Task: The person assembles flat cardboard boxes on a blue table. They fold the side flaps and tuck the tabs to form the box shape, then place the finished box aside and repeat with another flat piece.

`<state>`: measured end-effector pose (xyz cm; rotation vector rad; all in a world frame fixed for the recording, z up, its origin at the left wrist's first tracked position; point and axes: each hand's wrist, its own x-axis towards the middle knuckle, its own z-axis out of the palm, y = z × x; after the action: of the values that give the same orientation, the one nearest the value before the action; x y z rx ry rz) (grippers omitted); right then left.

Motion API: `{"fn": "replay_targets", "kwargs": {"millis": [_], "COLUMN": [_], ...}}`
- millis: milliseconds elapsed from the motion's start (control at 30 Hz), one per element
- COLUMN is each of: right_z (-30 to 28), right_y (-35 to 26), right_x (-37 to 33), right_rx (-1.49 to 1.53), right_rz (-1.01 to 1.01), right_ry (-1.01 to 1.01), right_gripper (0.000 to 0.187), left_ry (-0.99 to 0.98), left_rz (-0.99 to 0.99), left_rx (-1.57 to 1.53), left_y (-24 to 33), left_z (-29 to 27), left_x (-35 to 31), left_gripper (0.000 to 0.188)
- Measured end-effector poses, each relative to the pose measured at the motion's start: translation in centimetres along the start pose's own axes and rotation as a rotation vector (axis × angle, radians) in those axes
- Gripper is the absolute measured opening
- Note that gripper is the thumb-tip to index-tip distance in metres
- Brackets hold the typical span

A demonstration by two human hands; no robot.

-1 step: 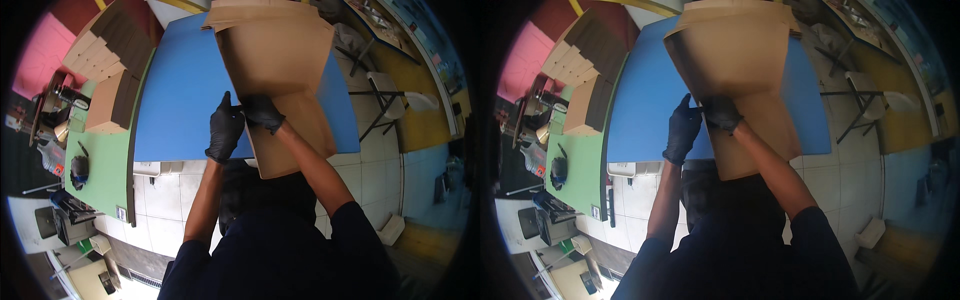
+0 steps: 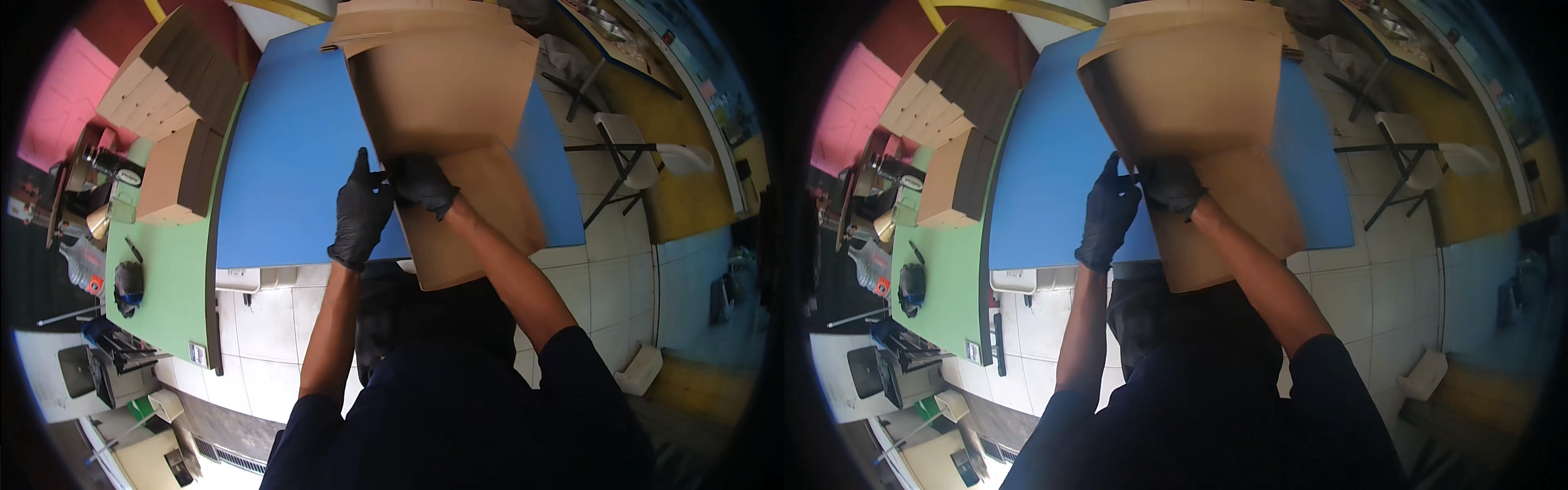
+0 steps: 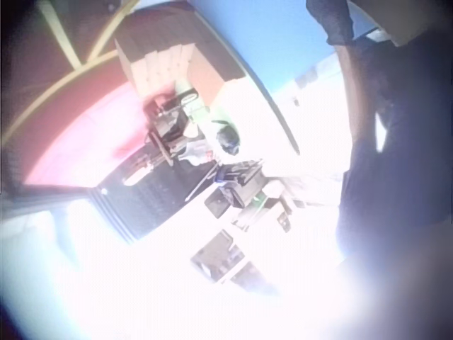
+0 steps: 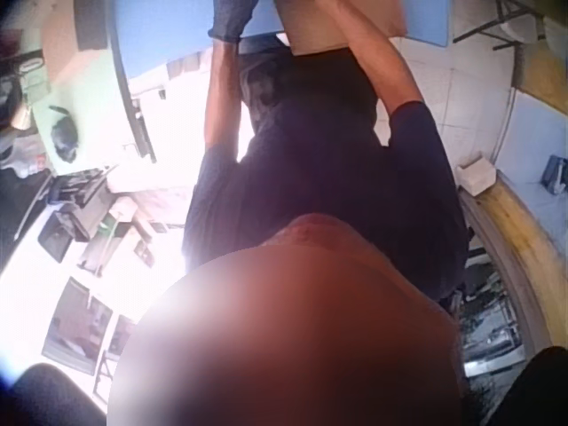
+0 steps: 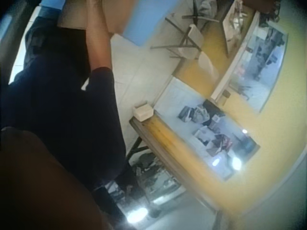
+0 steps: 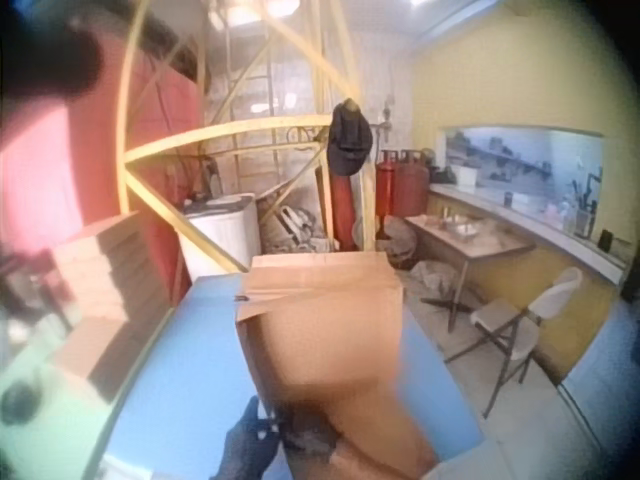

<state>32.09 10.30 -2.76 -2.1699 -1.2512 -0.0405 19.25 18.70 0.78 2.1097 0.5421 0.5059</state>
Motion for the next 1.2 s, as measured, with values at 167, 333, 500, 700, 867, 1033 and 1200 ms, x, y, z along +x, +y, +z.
{"fn": "replay_targets", "kwargs": {"millis": [167, 333, 500, 700, 867, 1033, 1200], "right_z": [-9.6, -15.6, -15.8, -15.6, -14.3, -17.4, -15.1], "right_y": [-0.7, 5.0, 9.8, 11.1, 10.4, 4.6, 1.8], "right_x": [-4.8, -6.7, -4.7, -8.0, -11.9, -17.3, -18.3], "right_rx": [0.018, -0.063, 0.259, 0.43, 0.33, 0.634, 0.097], "right_rz": [0.248, 0.348, 0.288, 0.256, 0.215, 0.276, 0.13], "right_ry": [-0.155, 0.457, 0.369, 0.198, 0.171, 0.117, 0.019], "right_gripper": [0.038, 0.034, 0.028, 0.027, 0.046, 0.068, 0.086], "left_ry": [-0.024, -0.122, -0.155, -0.11, -0.09, -0.454, -0.122], "left_rz": [-0.007, 0.05, 0.136, 0.479, 0.475, 0.151, 0.223], "left_rx": [-0.047, -0.19, 0.002, -0.045, 0.595, 0.147, 0.246], "left_y": [1.4, 2.1, 1.0, -2.7, -3.6, -3.7, -5.2], "left_z": [-2.8, -4.2, -4.9, -6.5, -5.9, -9.0, -2.7], "left_x": [0.2, 1.8, 4.2, 4.7, 2.0, -5.3, -8.8], "left_gripper": [0.09, 0.07, 0.042, 0.036, 0.091, 0.094, 0.078]}}
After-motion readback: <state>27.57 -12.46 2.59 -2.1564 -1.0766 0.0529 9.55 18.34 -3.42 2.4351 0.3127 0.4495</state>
